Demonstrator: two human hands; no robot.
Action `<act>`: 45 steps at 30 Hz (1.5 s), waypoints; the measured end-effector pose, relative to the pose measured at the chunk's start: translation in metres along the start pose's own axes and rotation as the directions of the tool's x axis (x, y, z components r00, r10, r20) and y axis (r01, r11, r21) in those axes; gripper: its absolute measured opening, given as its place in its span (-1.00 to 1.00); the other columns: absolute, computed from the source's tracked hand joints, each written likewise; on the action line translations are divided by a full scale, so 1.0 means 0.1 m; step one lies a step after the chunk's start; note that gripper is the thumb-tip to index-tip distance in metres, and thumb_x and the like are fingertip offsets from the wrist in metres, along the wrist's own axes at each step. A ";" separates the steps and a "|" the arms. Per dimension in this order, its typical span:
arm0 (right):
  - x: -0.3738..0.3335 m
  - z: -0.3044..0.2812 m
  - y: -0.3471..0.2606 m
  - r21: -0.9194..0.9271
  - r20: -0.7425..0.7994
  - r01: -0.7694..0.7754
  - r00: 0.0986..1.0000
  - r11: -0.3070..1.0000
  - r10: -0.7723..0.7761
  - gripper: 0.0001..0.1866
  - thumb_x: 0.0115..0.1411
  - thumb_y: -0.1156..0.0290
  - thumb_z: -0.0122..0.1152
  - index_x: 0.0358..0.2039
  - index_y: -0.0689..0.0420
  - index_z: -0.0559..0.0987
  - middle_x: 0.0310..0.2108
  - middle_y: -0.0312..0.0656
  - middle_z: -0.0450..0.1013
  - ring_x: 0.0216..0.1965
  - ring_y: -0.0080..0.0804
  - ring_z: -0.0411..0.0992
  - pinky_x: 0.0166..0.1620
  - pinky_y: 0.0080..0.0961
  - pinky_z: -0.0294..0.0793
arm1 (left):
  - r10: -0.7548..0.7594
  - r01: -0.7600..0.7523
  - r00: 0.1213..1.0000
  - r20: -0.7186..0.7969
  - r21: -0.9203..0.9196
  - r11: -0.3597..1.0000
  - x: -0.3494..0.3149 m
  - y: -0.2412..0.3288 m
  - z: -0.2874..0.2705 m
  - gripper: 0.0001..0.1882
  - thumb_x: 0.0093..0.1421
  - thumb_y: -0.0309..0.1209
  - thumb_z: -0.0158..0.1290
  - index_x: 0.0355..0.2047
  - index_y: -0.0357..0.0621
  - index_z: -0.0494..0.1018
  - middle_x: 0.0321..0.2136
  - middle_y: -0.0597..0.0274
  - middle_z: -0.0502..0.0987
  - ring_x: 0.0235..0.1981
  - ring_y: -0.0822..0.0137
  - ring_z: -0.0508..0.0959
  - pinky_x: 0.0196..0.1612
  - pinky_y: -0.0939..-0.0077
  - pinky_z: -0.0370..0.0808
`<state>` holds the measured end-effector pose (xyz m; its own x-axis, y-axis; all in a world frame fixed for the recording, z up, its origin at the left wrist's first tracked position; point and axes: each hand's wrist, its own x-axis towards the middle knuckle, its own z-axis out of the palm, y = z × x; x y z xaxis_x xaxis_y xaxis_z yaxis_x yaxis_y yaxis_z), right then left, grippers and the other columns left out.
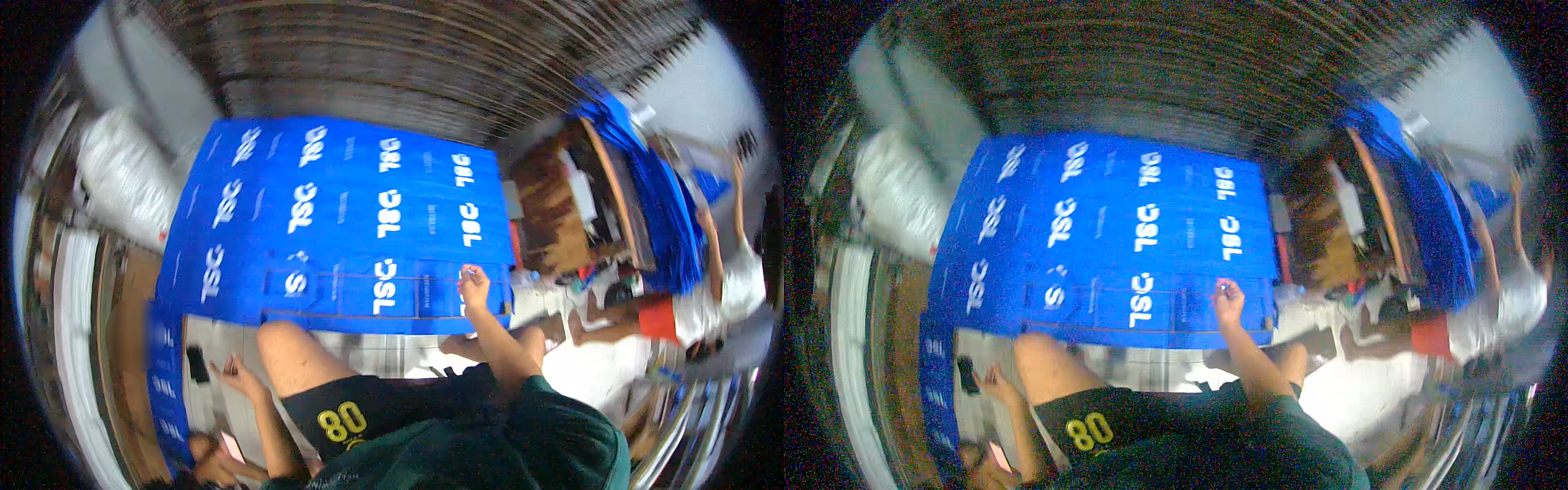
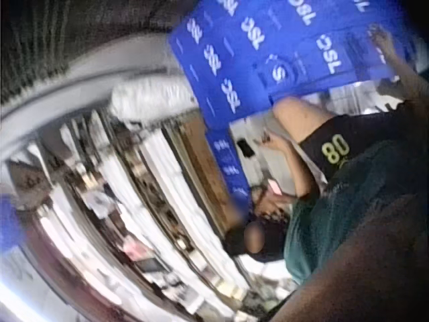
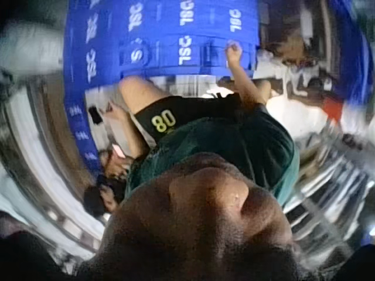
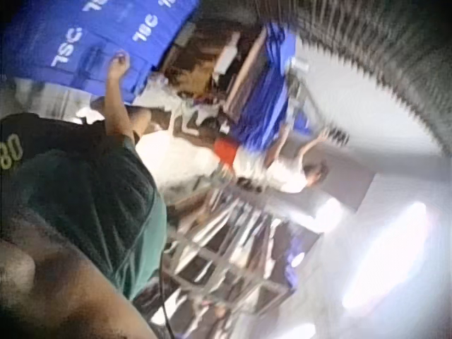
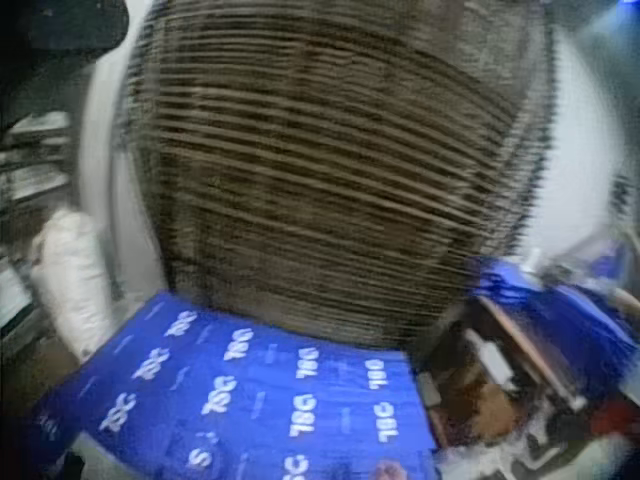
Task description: The person sits on the floor and repeatedly folds blue tarps marked with 'TSC' onto a metal grid frame. They pick up a tarp, fold it in half, and place it on the frame, repeating this process for multiple units. Another person is visible in the background handling similar items.
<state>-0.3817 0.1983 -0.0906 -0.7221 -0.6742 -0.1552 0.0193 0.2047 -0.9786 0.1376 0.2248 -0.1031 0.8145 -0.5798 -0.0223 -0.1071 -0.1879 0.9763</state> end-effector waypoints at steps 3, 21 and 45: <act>0.21 -0.68 -0.65 0.132 -0.119 0.175 0.980 0.976 -0.160 -0.95 0.13 0.44 0.16 -0.39 0.08 0.48 -0.63 -0.40 0.33 -0.65 -0.70 0.26 -0.61 -0.72 0.24 | 0.087 -0.071 0.989 0.116 -0.138 0.988 -0.17 0.57 0.13 -0.33 0.14 -0.43 0.05 0.21 -0.11 0.02 -0.35 0.21 0.39 -0.31 0.40 0.38 -0.23 0.51 0.33; 1.30 -5.05 -3.64 -0.774 -0.616 0.062 0.158 0.630 -0.772 -0.77 0.06 0.18 0.12 -0.31 0.00 0.55 -0.45 -0.12 0.52 -0.38 -0.12 0.49 -0.29 -0.26 0.43 | 0.095 0.025 0.410 0.907 -0.115 0.993 -2.21 1.58 0.73 -0.62 0.09 -0.53 0.07 -0.07 -0.24 0.29 -0.55 0.37 0.37 -0.54 0.57 0.36 -0.46 0.70 0.30; 1.90 -6.01 -4.20 -0.961 0.117 -0.131 0.601 -0.242 -0.791 -0.69 -0.09 0.43 0.05 -0.25 0.05 0.53 -0.24 -0.10 0.49 -0.09 -0.14 0.40 -0.10 -0.16 0.40 | -0.030 -0.086 0.247 0.968 0.053 0.995 -2.97 1.77 1.04 -0.67 0.08 -0.59 0.05 -0.12 -0.22 0.30 -0.66 0.40 0.36 -0.66 0.57 0.32 -0.57 0.71 0.26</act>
<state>-0.9428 0.4106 0.3715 -0.3682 -0.6502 0.6646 -0.5745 0.7211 0.3872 -0.1825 0.2816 0.0538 -0.3474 -0.9055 -0.2436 -0.2070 -0.1793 0.9618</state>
